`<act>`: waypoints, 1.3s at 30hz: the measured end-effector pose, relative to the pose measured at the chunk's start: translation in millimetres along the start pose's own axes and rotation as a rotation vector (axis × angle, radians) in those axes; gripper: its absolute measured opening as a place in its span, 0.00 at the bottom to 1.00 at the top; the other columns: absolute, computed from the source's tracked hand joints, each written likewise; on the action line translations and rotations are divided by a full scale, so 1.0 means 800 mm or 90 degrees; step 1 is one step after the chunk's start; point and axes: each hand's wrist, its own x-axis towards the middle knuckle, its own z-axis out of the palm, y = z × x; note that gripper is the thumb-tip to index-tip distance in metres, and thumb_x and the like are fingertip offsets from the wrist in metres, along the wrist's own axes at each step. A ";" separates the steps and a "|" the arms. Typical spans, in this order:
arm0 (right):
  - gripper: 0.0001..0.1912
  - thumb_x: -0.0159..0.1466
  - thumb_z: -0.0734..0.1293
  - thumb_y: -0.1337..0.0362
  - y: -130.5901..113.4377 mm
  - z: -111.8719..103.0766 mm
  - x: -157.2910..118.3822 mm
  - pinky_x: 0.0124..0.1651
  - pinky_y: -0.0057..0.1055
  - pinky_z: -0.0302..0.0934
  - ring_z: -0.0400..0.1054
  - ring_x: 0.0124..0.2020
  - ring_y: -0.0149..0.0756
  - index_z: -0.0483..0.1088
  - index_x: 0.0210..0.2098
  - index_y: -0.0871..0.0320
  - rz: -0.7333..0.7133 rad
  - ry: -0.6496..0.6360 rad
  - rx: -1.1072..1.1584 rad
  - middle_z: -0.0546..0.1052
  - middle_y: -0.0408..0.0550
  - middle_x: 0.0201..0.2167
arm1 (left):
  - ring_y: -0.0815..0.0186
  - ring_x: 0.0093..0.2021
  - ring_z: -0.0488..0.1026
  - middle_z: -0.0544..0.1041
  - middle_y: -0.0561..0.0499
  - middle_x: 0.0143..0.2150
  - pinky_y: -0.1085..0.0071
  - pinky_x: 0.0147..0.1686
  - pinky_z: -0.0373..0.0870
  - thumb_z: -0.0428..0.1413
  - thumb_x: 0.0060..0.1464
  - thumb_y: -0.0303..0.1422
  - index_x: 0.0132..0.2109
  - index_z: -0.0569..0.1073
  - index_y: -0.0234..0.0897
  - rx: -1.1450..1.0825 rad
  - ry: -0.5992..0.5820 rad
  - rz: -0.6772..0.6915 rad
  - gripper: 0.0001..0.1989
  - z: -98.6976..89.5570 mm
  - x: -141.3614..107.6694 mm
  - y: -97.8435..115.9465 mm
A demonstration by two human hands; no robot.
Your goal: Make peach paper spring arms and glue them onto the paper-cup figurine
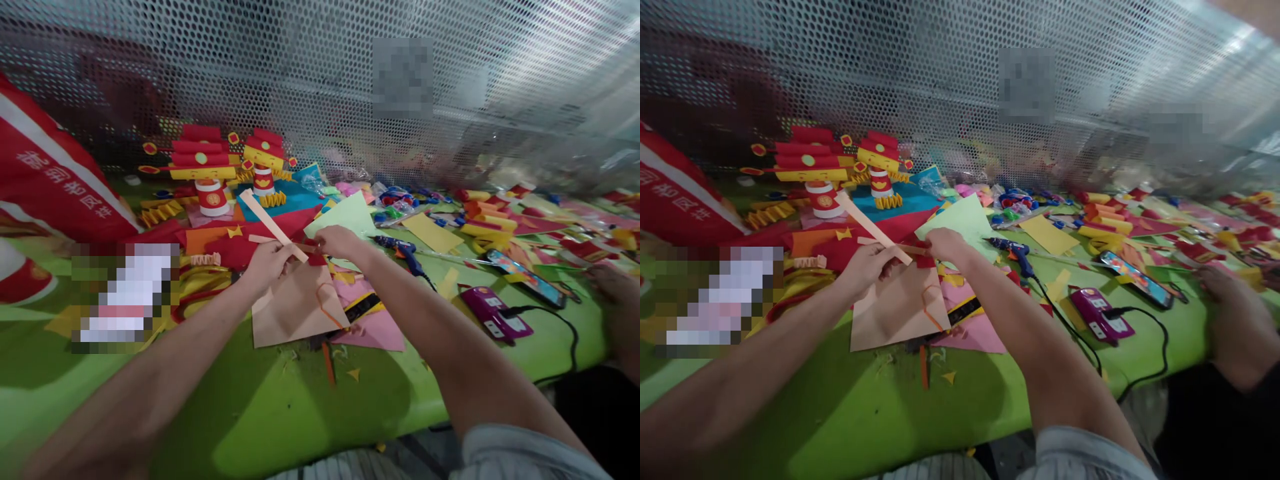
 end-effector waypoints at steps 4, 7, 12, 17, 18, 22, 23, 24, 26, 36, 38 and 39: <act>0.06 0.51 0.67 0.68 -0.002 0.002 0.003 0.29 0.28 0.53 0.70 0.35 0.40 0.75 0.29 0.57 0.000 -0.004 0.033 0.78 0.52 0.34 | 0.75 0.14 0.59 0.64 0.56 0.14 0.78 0.16 0.53 0.51 0.50 0.30 0.21 0.69 0.33 0.000 -0.003 0.003 0.12 0.000 0.000 -0.002; 0.05 0.54 0.65 0.67 0.005 -0.002 -0.008 0.28 0.26 0.53 0.69 0.34 0.36 0.73 0.29 0.58 0.012 0.034 0.081 0.77 0.50 0.33 | 0.75 0.14 0.59 0.64 0.56 0.13 0.78 0.16 0.54 0.51 0.50 0.30 0.20 0.69 0.33 -0.002 -0.006 0.003 0.12 0.001 0.000 -0.003; 0.09 0.57 0.63 0.60 0.011 0.003 -0.046 0.19 0.23 0.49 0.58 0.16 0.23 0.65 0.27 0.60 0.081 0.090 0.523 0.73 0.43 0.22 | 0.74 0.15 0.61 0.65 0.55 0.13 0.78 0.18 0.58 0.52 0.49 0.32 0.20 0.71 0.33 0.004 0.001 0.003 0.12 0.005 -0.001 -0.005; 0.19 0.43 0.72 0.53 -0.003 0.026 -0.072 0.13 0.21 0.42 0.51 0.11 0.20 0.60 0.21 0.58 0.082 0.040 0.994 0.68 0.37 0.14 | 0.72 0.18 0.65 0.70 0.53 0.16 0.77 0.21 0.62 0.52 0.47 0.34 0.24 0.74 0.33 -0.020 -0.022 0.000 0.11 0.009 -0.007 -0.006; 0.20 0.41 0.73 0.52 -0.006 0.030 -0.074 0.13 0.21 0.43 0.52 0.11 0.20 0.61 0.20 0.58 0.090 0.051 1.026 0.66 0.35 0.12 | 0.72 0.18 0.66 0.71 0.53 0.17 0.76 0.21 0.62 0.52 0.47 0.34 0.24 0.74 0.33 -0.033 -0.026 -0.002 0.11 0.010 -0.009 -0.005; 0.23 0.37 0.75 0.51 -0.014 0.040 -0.074 0.16 0.20 0.51 0.57 0.13 0.22 0.62 0.19 0.58 0.127 0.109 1.097 0.65 0.35 0.11 | 0.73 0.18 0.66 0.74 0.50 0.21 0.76 0.20 0.61 0.53 0.45 0.35 0.24 0.75 0.32 -0.097 -0.048 -0.022 0.11 0.014 -0.014 0.001; 0.23 0.37 0.75 0.51 -0.015 0.041 -0.074 0.16 0.21 0.53 0.59 0.15 0.23 0.62 0.19 0.58 0.132 0.121 1.108 0.66 0.36 0.12 | 0.73 0.18 0.66 0.74 0.50 0.21 0.76 0.20 0.61 0.53 0.45 0.34 0.24 0.74 0.32 -0.108 -0.050 -0.033 0.11 0.015 -0.015 0.002; 0.23 0.37 0.75 0.51 -0.017 0.042 -0.073 0.17 0.21 0.55 0.60 0.16 0.24 0.62 0.20 0.58 0.133 0.127 1.116 0.67 0.36 0.13 | 0.73 0.17 0.66 0.74 0.50 0.20 0.76 0.20 0.61 0.53 0.45 0.34 0.24 0.74 0.32 -0.117 -0.049 -0.042 0.10 0.016 -0.016 0.003; 0.22 0.38 0.74 0.51 -0.019 0.043 -0.073 0.18 0.22 0.57 0.63 0.17 0.25 0.63 0.21 0.58 0.133 0.135 1.122 0.70 0.38 0.16 | 0.72 0.17 0.66 0.73 0.51 0.19 0.76 0.20 0.62 0.53 0.45 0.33 0.23 0.74 0.32 -0.128 -0.044 -0.054 0.09 0.018 -0.016 0.004; 0.17 0.43 0.72 0.54 -0.029 0.047 -0.075 0.18 0.23 0.59 0.65 0.15 0.26 0.63 0.23 0.58 0.141 0.163 1.106 0.71 0.38 0.15 | 0.71 0.17 0.68 0.75 0.48 0.20 0.74 0.21 0.63 0.53 0.46 0.32 0.23 0.73 0.31 -0.145 -0.050 -0.072 0.10 0.021 -0.021 0.008; 0.16 0.45 0.71 0.55 -0.031 0.048 -0.075 0.18 0.22 0.59 0.65 0.15 0.26 0.62 0.23 0.58 0.143 0.180 1.100 0.70 0.38 0.14 | 0.71 0.17 0.68 0.75 0.48 0.21 0.74 0.21 0.63 0.54 0.45 0.33 0.23 0.73 0.31 -0.151 -0.047 -0.079 0.10 0.022 -0.022 0.009; 0.16 0.45 0.71 0.55 -0.032 0.048 -0.075 0.18 0.22 0.59 0.65 0.15 0.26 0.62 0.23 0.58 0.146 0.191 1.099 0.70 0.37 0.13 | 0.71 0.17 0.68 0.75 0.48 0.21 0.74 0.22 0.63 0.54 0.45 0.33 0.24 0.73 0.31 -0.155 -0.045 -0.081 0.09 0.022 -0.023 0.010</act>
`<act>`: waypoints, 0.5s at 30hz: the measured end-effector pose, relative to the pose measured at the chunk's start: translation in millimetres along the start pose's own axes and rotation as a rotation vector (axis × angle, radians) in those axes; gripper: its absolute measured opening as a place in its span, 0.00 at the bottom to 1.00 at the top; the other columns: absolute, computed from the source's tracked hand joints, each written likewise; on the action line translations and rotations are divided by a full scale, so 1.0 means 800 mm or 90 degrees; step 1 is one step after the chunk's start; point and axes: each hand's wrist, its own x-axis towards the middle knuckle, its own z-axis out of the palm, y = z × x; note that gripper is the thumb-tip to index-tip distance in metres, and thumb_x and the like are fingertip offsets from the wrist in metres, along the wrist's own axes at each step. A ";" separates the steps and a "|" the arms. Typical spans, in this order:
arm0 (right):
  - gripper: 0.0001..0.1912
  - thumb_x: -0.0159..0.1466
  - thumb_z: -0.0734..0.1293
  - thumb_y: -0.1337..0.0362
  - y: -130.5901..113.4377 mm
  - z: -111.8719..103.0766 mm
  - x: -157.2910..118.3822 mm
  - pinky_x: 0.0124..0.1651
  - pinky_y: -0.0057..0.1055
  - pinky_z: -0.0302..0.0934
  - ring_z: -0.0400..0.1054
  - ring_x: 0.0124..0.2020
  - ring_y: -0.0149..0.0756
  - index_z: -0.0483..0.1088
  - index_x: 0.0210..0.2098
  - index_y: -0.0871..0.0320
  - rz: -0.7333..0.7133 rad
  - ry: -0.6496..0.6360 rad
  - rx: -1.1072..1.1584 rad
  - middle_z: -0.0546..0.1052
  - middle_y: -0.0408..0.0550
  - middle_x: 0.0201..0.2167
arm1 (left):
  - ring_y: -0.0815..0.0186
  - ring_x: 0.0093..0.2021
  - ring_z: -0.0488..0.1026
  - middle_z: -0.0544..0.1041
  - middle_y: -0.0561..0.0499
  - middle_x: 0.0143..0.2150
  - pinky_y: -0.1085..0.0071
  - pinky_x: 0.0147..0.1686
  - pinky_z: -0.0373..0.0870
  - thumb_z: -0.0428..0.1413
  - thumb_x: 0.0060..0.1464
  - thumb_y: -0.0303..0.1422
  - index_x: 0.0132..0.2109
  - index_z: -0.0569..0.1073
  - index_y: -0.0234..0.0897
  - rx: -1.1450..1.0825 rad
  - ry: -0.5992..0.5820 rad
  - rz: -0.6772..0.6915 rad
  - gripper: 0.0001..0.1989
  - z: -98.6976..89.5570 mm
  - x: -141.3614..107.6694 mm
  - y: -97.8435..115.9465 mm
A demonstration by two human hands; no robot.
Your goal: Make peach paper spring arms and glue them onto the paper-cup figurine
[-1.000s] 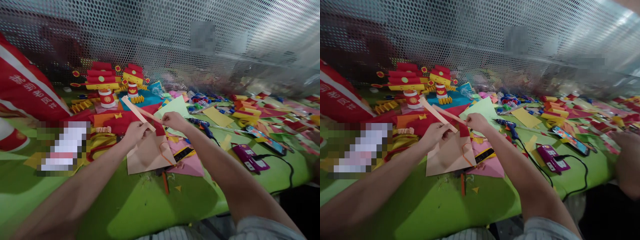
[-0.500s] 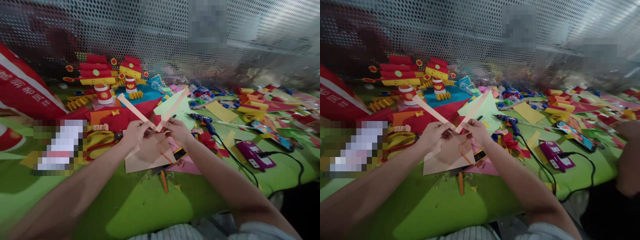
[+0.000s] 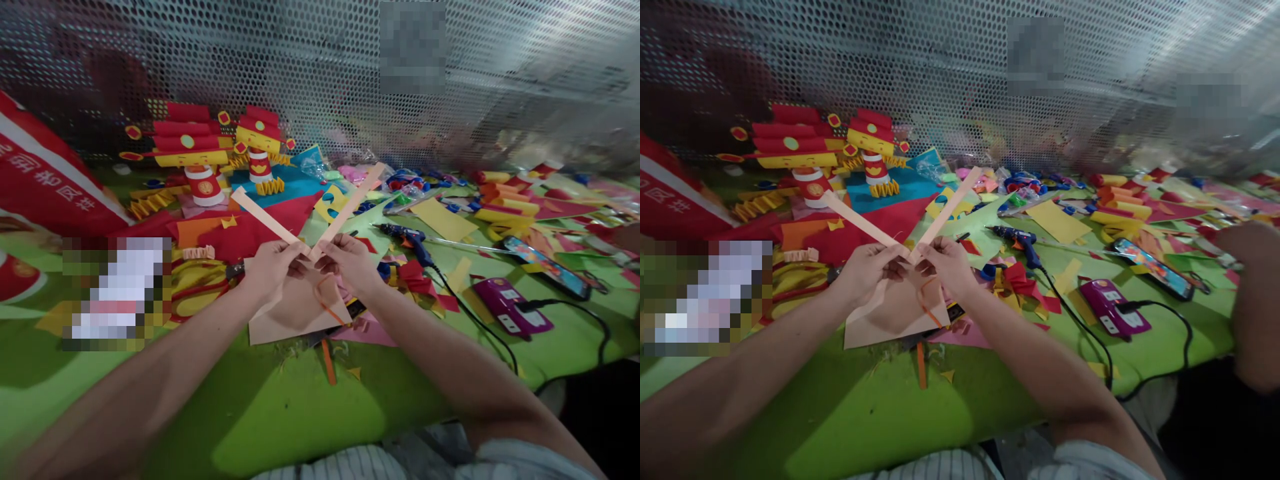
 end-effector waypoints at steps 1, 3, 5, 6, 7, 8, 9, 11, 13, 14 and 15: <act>0.15 0.45 0.71 0.56 0.001 0.001 0.000 0.18 0.22 0.59 0.65 0.14 0.26 0.62 0.22 0.58 -0.004 0.009 0.002 0.69 0.37 0.13 | 0.71 0.17 0.68 0.75 0.48 0.21 0.74 0.22 0.64 0.55 0.45 0.33 0.24 0.73 0.31 -0.004 0.001 -0.002 0.09 0.000 0.000 0.000; 0.15 0.46 0.70 0.57 0.003 0.001 0.000 0.18 0.22 0.58 0.65 0.14 0.25 0.62 0.22 0.58 -0.013 0.022 0.005 0.69 0.36 0.13 | 0.71 0.18 0.69 0.75 0.49 0.21 0.74 0.22 0.64 0.55 0.45 0.33 0.24 0.73 0.31 -0.011 0.002 -0.006 0.09 0.001 0.000 -0.001; 0.14 0.46 0.70 0.57 0.004 0.001 0.000 0.18 0.22 0.58 0.64 0.13 0.25 0.62 0.22 0.58 -0.022 0.028 0.005 0.70 0.37 0.13 | 0.71 0.18 0.69 0.75 0.49 0.21 0.73 0.23 0.65 0.55 0.45 0.33 0.24 0.73 0.31 -0.015 0.000 -0.008 0.09 0.001 0.000 -0.001; 0.14 0.47 0.70 0.57 0.005 0.001 0.000 0.17 0.22 0.58 0.64 0.13 0.25 0.62 0.22 0.58 -0.027 0.029 0.002 0.70 0.37 0.13 | 0.71 0.18 0.69 0.75 0.49 0.21 0.73 0.23 0.65 0.55 0.45 0.33 0.24 0.73 0.31 -0.018 -0.003 -0.009 0.09 0.001 0.000 -0.002; 0.13 0.47 0.69 0.58 0.005 0.001 0.001 0.17 0.22 0.58 0.64 0.13 0.25 0.62 0.22 0.58 -0.031 0.030 -0.002 0.70 0.37 0.13 | 0.71 0.18 0.69 0.75 0.49 0.21 0.73 0.23 0.65 0.55 0.45 0.33 0.24 0.73 0.31 -0.023 -0.004 -0.009 0.09 0.002 0.000 -0.002; 0.13 0.48 0.69 0.58 0.006 0.001 0.001 0.17 0.22 0.57 0.64 0.13 0.25 0.61 0.22 0.57 -0.034 0.032 -0.005 0.70 0.36 0.13 | 0.70 0.18 0.69 0.75 0.49 0.21 0.73 0.24 0.65 0.55 0.45 0.33 0.24 0.73 0.31 -0.028 -0.005 -0.010 0.09 0.002 0.000 -0.002; 0.13 0.48 0.69 0.58 0.006 0.001 0.001 0.17 0.22 0.57 0.63 0.13 0.25 0.61 0.22 0.57 -0.036 0.034 -0.006 0.70 0.36 0.12 | 0.70 0.18 0.69 0.75 0.49 0.21 0.72 0.24 0.65 0.55 0.45 0.33 0.24 0.73 0.31 -0.034 -0.006 -0.011 0.09 0.002 0.000 -0.002; 0.13 0.48 0.69 0.58 0.007 0.002 0.001 0.17 0.22 0.56 0.63 0.12 0.24 0.60 0.22 0.57 -0.039 0.037 -0.008 0.69 0.36 0.12 | 0.70 0.18 0.69 0.75 0.49 0.21 0.71 0.24 0.65 0.55 0.44 0.34 0.23 0.73 0.31 -0.043 -0.006 -0.013 0.09 0.002 0.000 -0.002; 0.14 0.48 0.69 0.57 0.007 0.002 0.001 0.16 0.21 0.55 0.62 0.12 0.24 0.60 0.22 0.57 -0.045 0.039 -0.011 0.69 0.35 0.12 | 0.69 0.18 0.69 0.75 0.48 0.21 0.71 0.24 0.65 0.56 0.43 0.34 0.23 0.73 0.31 -0.045 -0.008 -0.016 0.09 0.002 -0.001 -0.002; 0.14 0.48 0.69 0.57 0.007 0.002 0.001 0.16 0.21 0.55 0.62 0.12 0.24 0.60 0.22 0.57 -0.050 0.040 -0.015 0.68 0.35 0.11 | 0.69 0.18 0.69 0.75 0.48 0.21 0.71 0.24 0.65 0.56 0.43 0.34 0.23 0.73 0.31 -0.044 -0.010 -0.017 0.09 0.002 -0.001 -0.002; 0.14 0.48 0.69 0.57 0.007 0.003 0.000 0.16 0.21 0.55 0.62 0.12 0.24 0.61 0.22 0.57 -0.053 0.040 -0.020 0.68 0.35 0.11 | 0.69 0.19 0.69 0.75 0.49 0.20 0.71 0.24 0.65 0.56 0.43 0.34 0.23 0.73 0.31 -0.042 -0.012 -0.017 0.09 0.003 -0.001 -0.002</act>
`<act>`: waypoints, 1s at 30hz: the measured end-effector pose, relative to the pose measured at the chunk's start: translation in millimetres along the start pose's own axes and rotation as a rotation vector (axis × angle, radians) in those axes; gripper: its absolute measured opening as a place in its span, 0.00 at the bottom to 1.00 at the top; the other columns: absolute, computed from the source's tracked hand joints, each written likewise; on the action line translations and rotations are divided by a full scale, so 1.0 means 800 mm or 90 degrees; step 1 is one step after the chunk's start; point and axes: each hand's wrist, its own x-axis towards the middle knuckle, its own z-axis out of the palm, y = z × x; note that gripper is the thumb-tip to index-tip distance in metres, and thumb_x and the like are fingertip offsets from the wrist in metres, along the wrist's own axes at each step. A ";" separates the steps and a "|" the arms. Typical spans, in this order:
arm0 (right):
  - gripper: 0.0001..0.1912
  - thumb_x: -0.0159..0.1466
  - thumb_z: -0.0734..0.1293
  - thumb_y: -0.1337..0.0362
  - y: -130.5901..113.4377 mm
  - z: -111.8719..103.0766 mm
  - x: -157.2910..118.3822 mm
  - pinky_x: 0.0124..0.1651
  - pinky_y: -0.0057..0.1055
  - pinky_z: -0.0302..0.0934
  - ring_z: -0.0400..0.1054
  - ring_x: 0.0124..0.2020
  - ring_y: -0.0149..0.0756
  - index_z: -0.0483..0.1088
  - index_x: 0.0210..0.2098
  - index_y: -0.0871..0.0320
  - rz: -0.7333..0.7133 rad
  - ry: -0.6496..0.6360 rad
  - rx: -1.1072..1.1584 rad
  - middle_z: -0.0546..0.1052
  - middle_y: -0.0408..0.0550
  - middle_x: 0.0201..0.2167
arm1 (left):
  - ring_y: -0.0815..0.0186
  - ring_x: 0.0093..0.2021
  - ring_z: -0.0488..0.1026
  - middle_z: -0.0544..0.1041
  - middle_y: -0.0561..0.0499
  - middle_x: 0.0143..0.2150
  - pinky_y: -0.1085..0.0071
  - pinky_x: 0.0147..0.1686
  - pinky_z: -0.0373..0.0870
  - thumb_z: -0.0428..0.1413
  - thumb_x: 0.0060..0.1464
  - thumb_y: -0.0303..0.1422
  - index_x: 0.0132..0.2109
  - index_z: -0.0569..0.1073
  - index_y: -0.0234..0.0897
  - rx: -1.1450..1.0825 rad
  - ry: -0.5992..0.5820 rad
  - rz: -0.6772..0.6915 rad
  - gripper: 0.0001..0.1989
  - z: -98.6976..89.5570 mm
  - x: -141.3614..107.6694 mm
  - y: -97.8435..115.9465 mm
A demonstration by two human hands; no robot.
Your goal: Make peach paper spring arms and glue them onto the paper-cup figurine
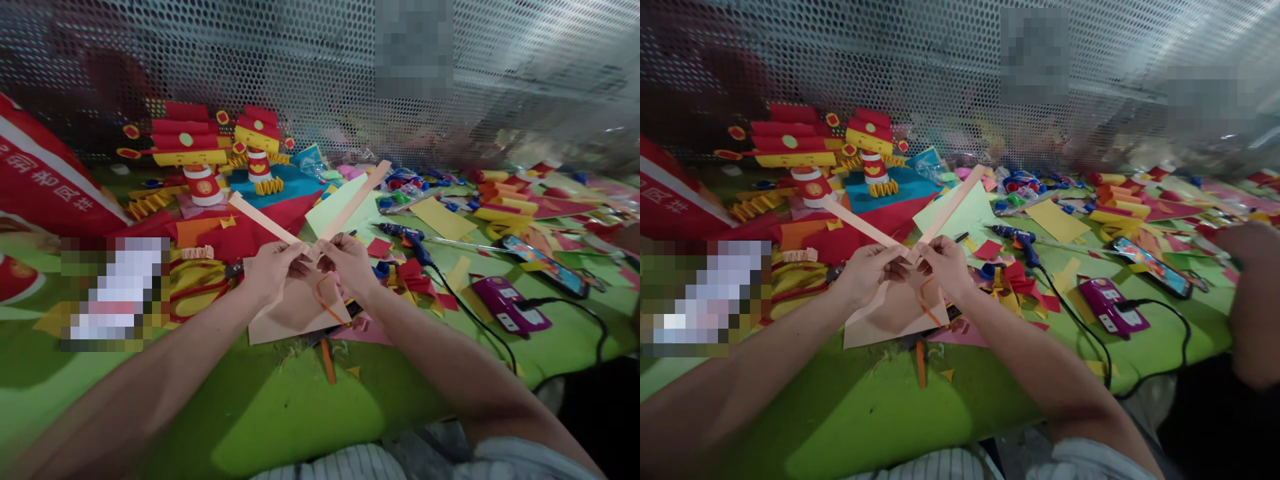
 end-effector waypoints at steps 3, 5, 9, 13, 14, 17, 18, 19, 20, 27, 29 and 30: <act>0.14 0.49 0.69 0.57 0.000 0.000 -0.001 0.16 0.21 0.55 0.61 0.12 0.24 0.61 0.22 0.57 -0.010 0.000 -0.015 0.68 0.36 0.10 | 0.71 0.19 0.68 0.73 0.50 0.19 0.73 0.24 0.64 0.57 0.42 0.34 0.22 0.72 0.32 0.008 -0.011 0.004 0.08 0.001 -0.001 0.000; 0.13 0.49 0.69 0.57 0.000 0.000 -0.001 0.17 0.22 0.55 0.61 0.12 0.24 0.61 0.22 0.57 -0.015 -0.001 -0.026 0.68 0.36 0.11 | 0.72 0.19 0.68 0.73 0.52 0.19 0.74 0.23 0.63 0.57 0.41 0.33 0.22 0.72 0.32 0.012 -0.015 0.012 0.07 0.001 -0.001 0.000; 0.13 0.49 0.69 0.57 0.000 0.000 -0.002 0.17 0.22 0.56 0.61 0.12 0.24 0.62 0.22 0.58 -0.018 -0.003 -0.031 0.68 0.36 0.12 | 0.73 0.19 0.66 0.73 0.53 0.20 0.74 0.23 0.62 0.58 0.39 0.29 0.24 0.72 0.32 0.025 -0.003 0.026 0.04 0.003 0.000 0.000; 0.12 0.50 0.68 0.58 -0.001 0.002 -0.003 0.18 0.22 0.56 0.62 0.13 0.23 0.63 0.23 0.58 -0.019 -0.008 -0.015 0.68 0.36 0.14 | 0.73 0.19 0.66 0.72 0.53 0.20 0.75 0.23 0.61 0.58 0.39 0.27 0.25 0.72 0.31 0.032 -0.002 0.035 0.02 0.003 0.000 0.000; 0.12 0.50 0.68 0.58 0.000 0.002 -0.004 0.18 0.22 0.56 0.62 0.14 0.23 0.63 0.23 0.58 -0.018 -0.010 -0.015 0.68 0.36 0.14 | 0.73 0.20 0.65 0.72 0.53 0.20 0.75 0.23 0.61 0.58 0.38 0.26 0.25 0.72 0.31 0.031 -0.002 0.037 0.02 0.003 0.000 0.000; 0.13 0.50 0.68 0.57 0.001 0.005 -0.005 0.18 0.22 0.56 0.62 0.14 0.23 0.62 0.23 0.57 -0.006 -0.017 -0.013 0.68 0.36 0.14 | 0.73 0.20 0.66 0.72 0.54 0.20 0.75 0.23 0.61 0.59 0.38 0.27 0.25 0.72 0.32 0.027 0.001 0.051 0.03 0.003 0.001 -0.001; 0.13 0.50 0.68 0.56 0.001 0.005 -0.004 0.18 0.22 0.56 0.62 0.14 0.23 0.62 0.24 0.57 0.002 -0.026 -0.013 0.68 0.36 0.14 | 0.73 0.20 0.66 0.72 0.54 0.20 0.75 0.23 0.61 0.59 0.38 0.27 0.25 0.72 0.32 0.029 0.004 0.057 0.03 0.003 0.001 -0.002; 0.14 0.49 0.68 0.55 0.000 0.005 -0.004 0.17 0.22 0.55 0.62 0.14 0.24 0.61 0.24 0.57 0.011 -0.038 -0.017 0.68 0.36 0.15 | 0.73 0.20 0.66 0.72 0.54 0.20 0.75 0.23 0.61 0.59 0.38 0.27 0.25 0.72 0.32 0.033 0.007 0.063 0.03 0.002 0.002 -0.002; 0.15 0.49 0.68 0.54 -0.003 0.002 -0.002 0.17 0.22 0.54 0.62 0.15 0.24 0.61 0.24 0.57 0.020 -0.052 -0.026 0.68 0.36 0.16 | 0.73 0.20 0.66 0.72 0.54 0.20 0.75 0.23 0.61 0.59 0.38 0.26 0.24 0.71 0.32 0.038 0.009 0.068 0.03 0.002 0.003 -0.003; 0.12 0.51 0.66 0.55 -0.062 -0.067 0.013 0.25 0.27 0.57 0.66 0.24 0.32 0.69 0.30 0.57 -0.102 0.007 -0.602 0.72 0.43 0.23 | 0.73 0.18 0.64 0.69 0.56 0.18 0.76 0.20 0.61 0.58 0.39 0.27 0.27 0.71 0.33 0.037 0.000 0.098 0.03 -0.006 0.009 -0.006; 0.13 0.53 0.65 0.56 -0.076 -0.086 0.015 0.31 0.32 0.59 0.69 0.32 0.39 0.71 0.33 0.57 -0.094 0.057 -0.857 0.75 0.47 0.29 | 0.73 0.19 0.65 0.69 0.56 0.18 0.75 0.21 0.61 0.58 0.40 0.27 0.27 0.71 0.33 0.051 0.003 0.100 0.03 -0.009 0.010 -0.006; 0.14 0.54 0.64 0.56 -0.080 -0.091 0.016 0.33 0.33 0.59 0.69 0.36 0.42 0.72 0.36 0.57 -0.073 0.044 -0.942 0.76 0.50 0.33 | 0.73 0.19 0.65 0.69 0.56 0.18 0.75 0.21 0.62 0.58 0.40 0.27 0.27 0.71 0.33 0.058 0.007 0.100 0.03 -0.010 0.011 -0.006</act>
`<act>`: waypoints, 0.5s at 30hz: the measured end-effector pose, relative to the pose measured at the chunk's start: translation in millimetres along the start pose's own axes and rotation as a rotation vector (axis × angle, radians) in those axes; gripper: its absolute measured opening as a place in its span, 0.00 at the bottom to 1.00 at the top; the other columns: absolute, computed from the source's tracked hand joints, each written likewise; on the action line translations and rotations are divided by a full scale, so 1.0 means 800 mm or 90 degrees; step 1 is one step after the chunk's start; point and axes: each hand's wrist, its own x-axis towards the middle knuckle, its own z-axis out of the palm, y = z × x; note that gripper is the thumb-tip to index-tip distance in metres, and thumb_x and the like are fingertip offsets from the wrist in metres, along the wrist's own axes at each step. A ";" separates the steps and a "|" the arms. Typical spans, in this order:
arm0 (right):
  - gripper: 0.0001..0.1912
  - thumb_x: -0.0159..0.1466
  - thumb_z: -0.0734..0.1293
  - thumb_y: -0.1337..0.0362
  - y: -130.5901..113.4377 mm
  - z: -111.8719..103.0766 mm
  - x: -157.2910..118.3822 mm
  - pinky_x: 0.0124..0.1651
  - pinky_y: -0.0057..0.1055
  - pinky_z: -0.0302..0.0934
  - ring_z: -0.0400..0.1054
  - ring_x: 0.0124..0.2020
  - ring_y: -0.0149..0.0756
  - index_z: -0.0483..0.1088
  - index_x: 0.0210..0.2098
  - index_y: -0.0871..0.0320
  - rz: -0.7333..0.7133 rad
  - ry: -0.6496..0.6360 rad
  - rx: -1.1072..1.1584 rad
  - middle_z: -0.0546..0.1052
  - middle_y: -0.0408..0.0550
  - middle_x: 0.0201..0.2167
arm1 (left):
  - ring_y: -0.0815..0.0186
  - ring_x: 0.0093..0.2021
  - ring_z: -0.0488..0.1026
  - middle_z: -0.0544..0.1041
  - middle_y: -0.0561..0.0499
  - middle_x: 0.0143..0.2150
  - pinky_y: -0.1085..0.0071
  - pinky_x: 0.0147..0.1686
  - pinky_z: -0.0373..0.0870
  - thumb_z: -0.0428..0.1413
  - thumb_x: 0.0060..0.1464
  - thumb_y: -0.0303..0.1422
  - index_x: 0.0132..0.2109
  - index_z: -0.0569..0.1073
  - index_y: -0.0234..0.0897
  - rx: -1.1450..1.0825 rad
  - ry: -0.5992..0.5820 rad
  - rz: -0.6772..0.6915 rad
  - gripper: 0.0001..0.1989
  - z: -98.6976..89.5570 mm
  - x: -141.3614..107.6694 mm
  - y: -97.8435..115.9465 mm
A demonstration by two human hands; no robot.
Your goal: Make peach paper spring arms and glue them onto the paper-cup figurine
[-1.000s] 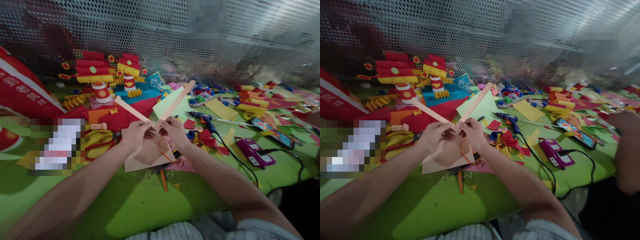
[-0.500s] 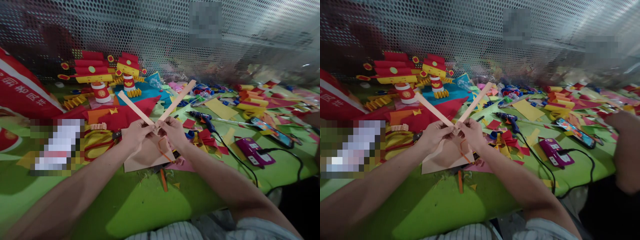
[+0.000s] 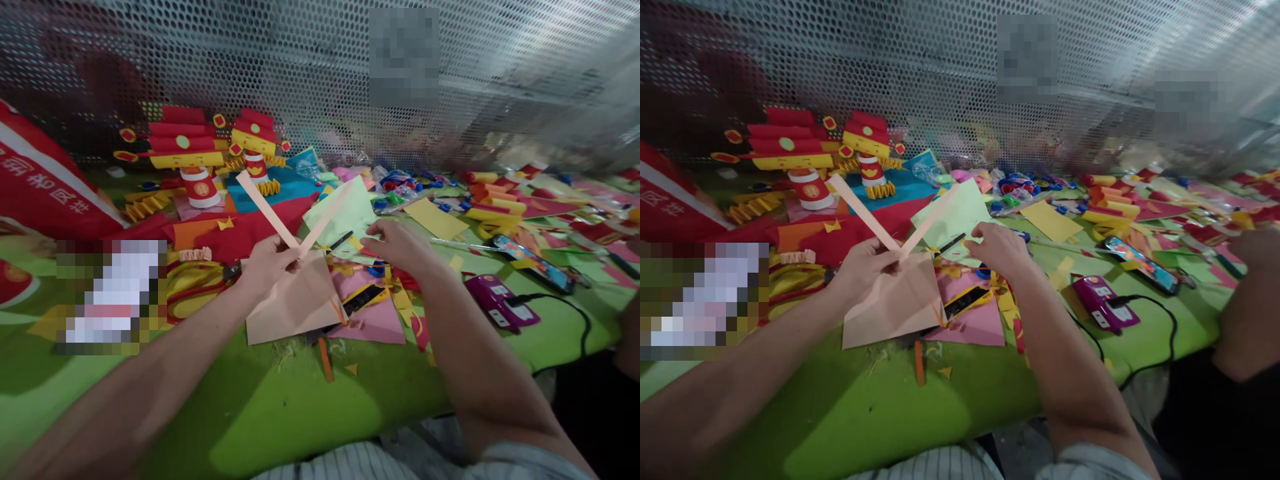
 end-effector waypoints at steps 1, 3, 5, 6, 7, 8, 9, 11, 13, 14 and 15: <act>0.15 0.55 0.63 0.56 0.002 -0.001 0.001 0.35 0.34 0.59 0.69 0.39 0.44 0.72 0.37 0.57 0.008 -0.037 -0.069 0.76 0.52 0.36 | 0.73 0.19 0.65 0.69 0.55 0.18 0.75 0.21 0.62 0.58 0.40 0.27 0.27 0.71 0.33 0.006 0.003 0.001 0.04 -0.001 0.000 0.000; 0.15 0.57 0.62 0.58 0.002 0.001 0.003 0.37 0.36 0.60 0.69 0.42 0.48 0.73 0.39 0.58 0.018 -0.119 -0.165 0.76 0.56 0.41 | 0.73 0.19 0.65 0.69 0.55 0.18 0.75 0.21 0.62 0.58 0.40 0.27 0.28 0.71 0.32 0.007 0.009 0.010 0.04 -0.002 0.001 -0.001; 0.15 0.57 0.61 0.61 -0.002 0.008 0.005 0.37 0.37 0.61 0.69 0.43 0.50 0.74 0.39 0.60 0.027 -0.173 -0.221 0.76 0.59 0.42 | 0.73 0.19 0.65 0.69 0.55 0.17 0.76 0.21 0.61 0.58 0.40 0.27 0.28 0.71 0.32 -0.002 0.009 0.019 0.04 -0.003 0.002 -0.001; 0.15 0.56 0.61 0.63 -0.002 0.011 0.006 0.37 0.37 0.61 0.70 0.43 0.50 0.74 0.39 0.60 0.029 -0.185 -0.235 0.76 0.59 0.42 | 0.74 0.19 0.65 0.69 0.55 0.17 0.76 0.20 0.61 0.58 0.40 0.27 0.28 0.71 0.32 -0.005 0.009 0.022 0.04 -0.004 0.003 -0.002; 0.14 0.55 0.61 0.64 -0.002 0.014 0.008 0.37 0.37 0.61 0.70 0.43 0.51 0.74 0.38 0.61 0.032 -0.189 -0.243 0.76 0.60 0.42 | 0.74 0.18 0.65 0.69 0.56 0.17 0.76 0.21 0.61 0.58 0.39 0.26 0.28 0.71 0.32 -0.007 0.010 0.023 0.04 -0.004 0.003 -0.001; 0.14 0.55 0.61 0.66 -0.002 0.016 0.009 0.36 0.37 0.61 0.70 0.43 0.51 0.75 0.37 0.61 0.036 -0.188 -0.246 0.76 0.60 0.41 | 0.74 0.18 0.65 0.69 0.56 0.17 0.76 0.21 0.61 0.58 0.39 0.26 0.27 0.71 0.32 -0.009 0.012 0.023 0.04 -0.004 0.004 -0.001; 0.13 0.54 0.61 0.66 -0.001 0.017 0.011 0.36 0.37 0.61 0.70 0.42 0.51 0.75 0.36 0.61 0.039 -0.184 -0.247 0.76 0.60 0.40 | 0.74 0.18 0.65 0.69 0.56 0.17 0.76 0.21 0.61 0.58 0.39 0.26 0.27 0.71 0.32 -0.010 0.015 0.023 0.04 -0.005 0.005 0.000; 0.14 0.56 0.60 0.66 0.001 0.017 0.011 0.35 0.37 0.61 0.71 0.41 0.51 0.75 0.36 0.61 0.049 -0.159 -0.252 0.77 0.61 0.40 | 0.74 0.18 0.64 0.68 0.56 0.17 0.76 0.21 0.60 0.58 0.39 0.26 0.26 0.71 0.32 -0.012 0.021 0.023 0.03 -0.005 0.006 0.002; 0.15 0.59 0.57 0.64 0.000 0.015 0.009 0.34 0.35 0.60 0.71 0.40 0.48 0.74 0.37 0.59 0.047 -0.082 -0.233 0.77 0.58 0.39 | 0.73 0.17 0.64 0.68 0.56 0.17 0.75 0.20 0.60 0.58 0.39 0.26 0.26 0.71 0.33 -0.012 0.027 0.024 0.03 -0.006 0.007 0.005; 0.15 0.60 0.56 0.63 -0.002 0.014 0.007 0.34 0.34 0.59 0.71 0.39 0.46 0.74 0.37 0.58 0.032 -0.033 -0.209 0.77 0.56 0.38 | 0.73 0.18 0.64 0.68 0.56 0.17 0.75 0.20 0.60 0.57 0.39 0.26 0.26 0.71 0.33 -0.011 0.030 0.026 0.03 -0.007 0.007 0.006; 0.15 0.61 0.56 0.62 -0.005 0.013 0.003 0.34 0.33 0.59 0.71 0.38 0.44 0.74 0.36 0.57 0.002 0.014 -0.176 0.77 0.54 0.36 | 0.73 0.18 0.65 0.69 0.56 0.17 0.75 0.20 0.60 0.58 0.39 0.26 0.26 0.71 0.33 -0.011 0.033 0.029 0.03 -0.007 0.007 0.007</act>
